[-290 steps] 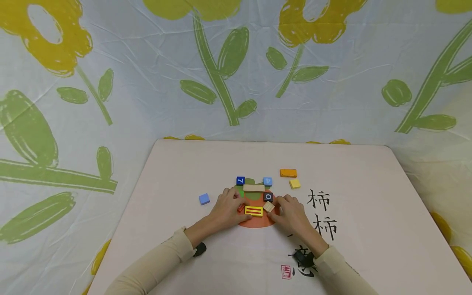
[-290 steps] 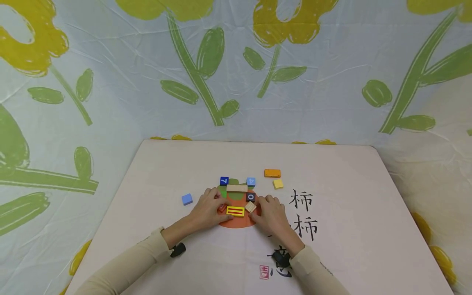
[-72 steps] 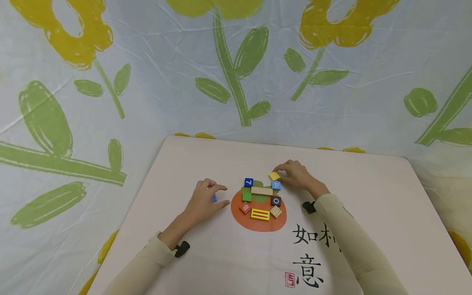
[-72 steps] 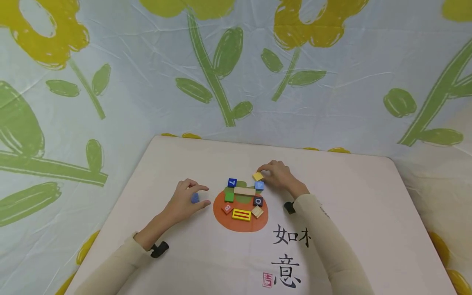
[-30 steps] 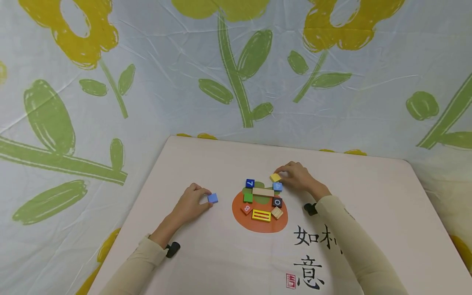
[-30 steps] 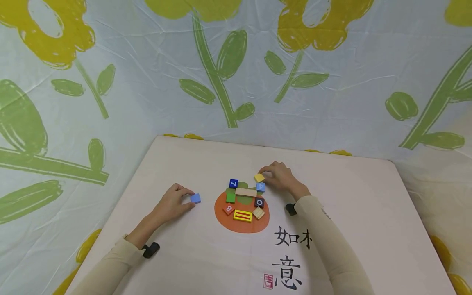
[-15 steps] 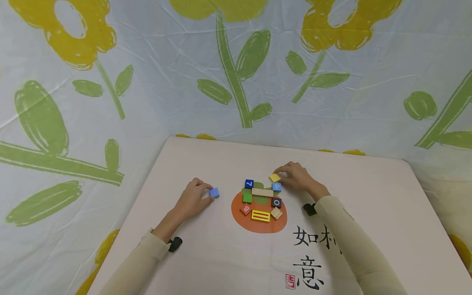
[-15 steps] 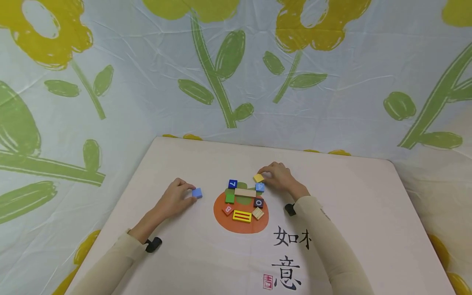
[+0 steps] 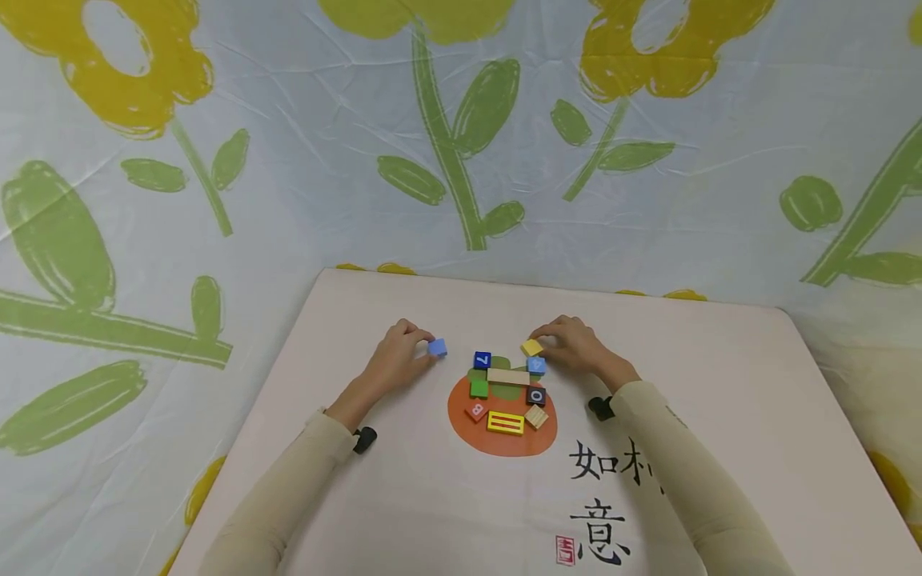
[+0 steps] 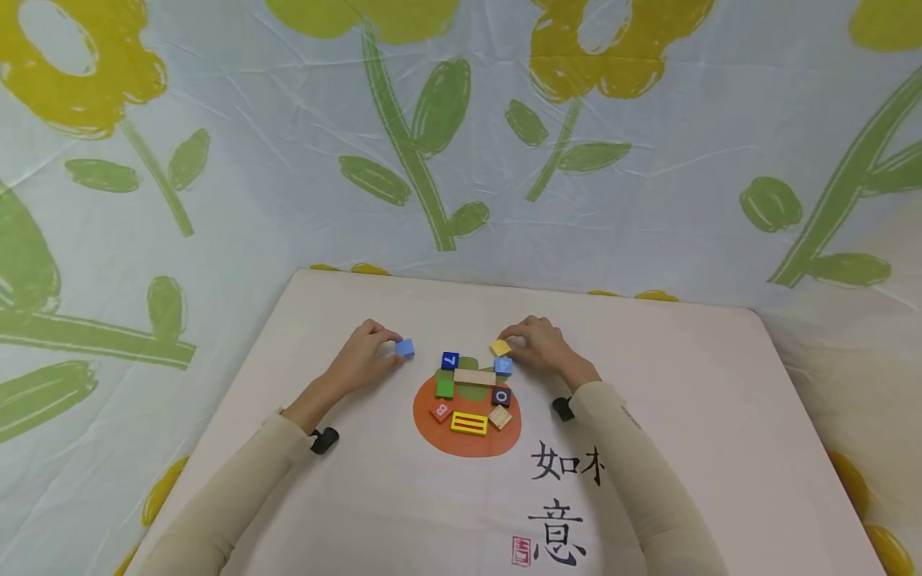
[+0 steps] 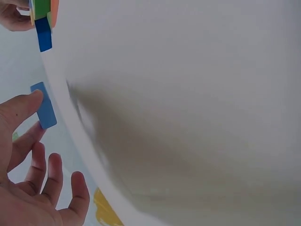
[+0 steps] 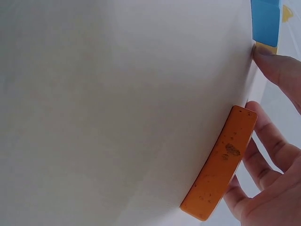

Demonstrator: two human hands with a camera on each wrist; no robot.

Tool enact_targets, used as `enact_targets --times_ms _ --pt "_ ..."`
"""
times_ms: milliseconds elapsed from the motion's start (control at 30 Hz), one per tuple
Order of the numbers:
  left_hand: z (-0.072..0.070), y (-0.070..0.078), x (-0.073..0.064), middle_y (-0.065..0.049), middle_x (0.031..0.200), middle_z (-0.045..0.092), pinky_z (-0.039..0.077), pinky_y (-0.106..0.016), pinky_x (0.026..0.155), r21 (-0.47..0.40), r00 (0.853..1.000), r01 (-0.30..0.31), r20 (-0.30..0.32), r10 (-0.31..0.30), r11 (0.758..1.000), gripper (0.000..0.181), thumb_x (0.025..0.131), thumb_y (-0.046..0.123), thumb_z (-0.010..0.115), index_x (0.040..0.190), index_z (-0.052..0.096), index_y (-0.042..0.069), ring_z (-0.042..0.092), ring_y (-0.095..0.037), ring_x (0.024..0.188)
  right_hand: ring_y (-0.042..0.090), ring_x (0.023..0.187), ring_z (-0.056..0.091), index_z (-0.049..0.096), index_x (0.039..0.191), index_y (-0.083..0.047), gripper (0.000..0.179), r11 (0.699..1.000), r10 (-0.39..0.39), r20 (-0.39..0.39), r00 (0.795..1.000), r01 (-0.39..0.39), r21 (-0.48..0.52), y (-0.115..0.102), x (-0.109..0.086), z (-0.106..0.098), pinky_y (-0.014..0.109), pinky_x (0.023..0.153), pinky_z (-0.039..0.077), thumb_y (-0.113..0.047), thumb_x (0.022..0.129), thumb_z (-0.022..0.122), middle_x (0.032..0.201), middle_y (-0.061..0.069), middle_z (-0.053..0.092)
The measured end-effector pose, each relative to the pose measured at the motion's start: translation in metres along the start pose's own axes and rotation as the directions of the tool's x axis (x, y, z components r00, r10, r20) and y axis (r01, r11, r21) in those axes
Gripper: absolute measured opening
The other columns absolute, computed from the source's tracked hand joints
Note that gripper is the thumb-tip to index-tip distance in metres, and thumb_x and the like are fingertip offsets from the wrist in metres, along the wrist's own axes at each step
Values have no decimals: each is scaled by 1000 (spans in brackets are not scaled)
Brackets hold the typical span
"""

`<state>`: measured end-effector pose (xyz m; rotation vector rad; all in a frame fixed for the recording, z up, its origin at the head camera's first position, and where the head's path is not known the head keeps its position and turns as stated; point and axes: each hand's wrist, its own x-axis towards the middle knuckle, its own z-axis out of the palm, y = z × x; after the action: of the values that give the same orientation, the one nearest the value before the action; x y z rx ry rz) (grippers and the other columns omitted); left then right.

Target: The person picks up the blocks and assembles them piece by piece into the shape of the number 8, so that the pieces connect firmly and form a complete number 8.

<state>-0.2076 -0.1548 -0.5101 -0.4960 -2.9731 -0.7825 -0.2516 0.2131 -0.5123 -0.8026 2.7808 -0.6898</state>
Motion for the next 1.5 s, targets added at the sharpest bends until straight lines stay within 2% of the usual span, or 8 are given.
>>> enact_targets --times_ms 400,667,933,1200,1500 --pt "14 14 40 -6 110 52 46 -38 88 13 996 10 92 -11 1000 33 91 30 76 120 72 15 49 -22 99 35 111 51 73 121 -15 29 1000 -5 -8 1000 5 -8 1 2 0 56 88 41 -16 92 75 119 15 61" --pt "21 26 56 -6 114 53 47 -40 89 -6 990 -3 137 4 1000 32 92 31 75 120 73 16 49 -23 103 34 109 52 73 120 -16 29 1000 -7 -15 1000 7 -15 3 0 1 56 86 41 -18 92 75 118 14 61" --pt "30 36 66 -6 116 53 46 -38 90 18 985 -9 172 6 1000 34 91 34 75 120 72 16 50 -21 105 33 111 52 72 124 -16 32 1000 1 3 1000 -1 -6 1 0 0 55 88 42 -16 92 74 120 14 61" --pt "31 44 69 -7 118 53 46 -39 91 23 982 -9 189 4 1000 35 92 33 75 122 72 16 50 -22 107 32 108 52 72 124 -17 33 1000 6 0 1000 -6 -12 2 0 0 53 86 42 -15 92 74 118 14 61" --pt "32 41 75 -7 116 52 46 -38 84 31 973 -37 230 29 999 34 92 31 74 124 71 19 48 -22 102 33 106 53 73 120 -15 29 999 -44 -32 999 43 -24 1 -1 0 56 83 42 -15 91 75 114 14 63"
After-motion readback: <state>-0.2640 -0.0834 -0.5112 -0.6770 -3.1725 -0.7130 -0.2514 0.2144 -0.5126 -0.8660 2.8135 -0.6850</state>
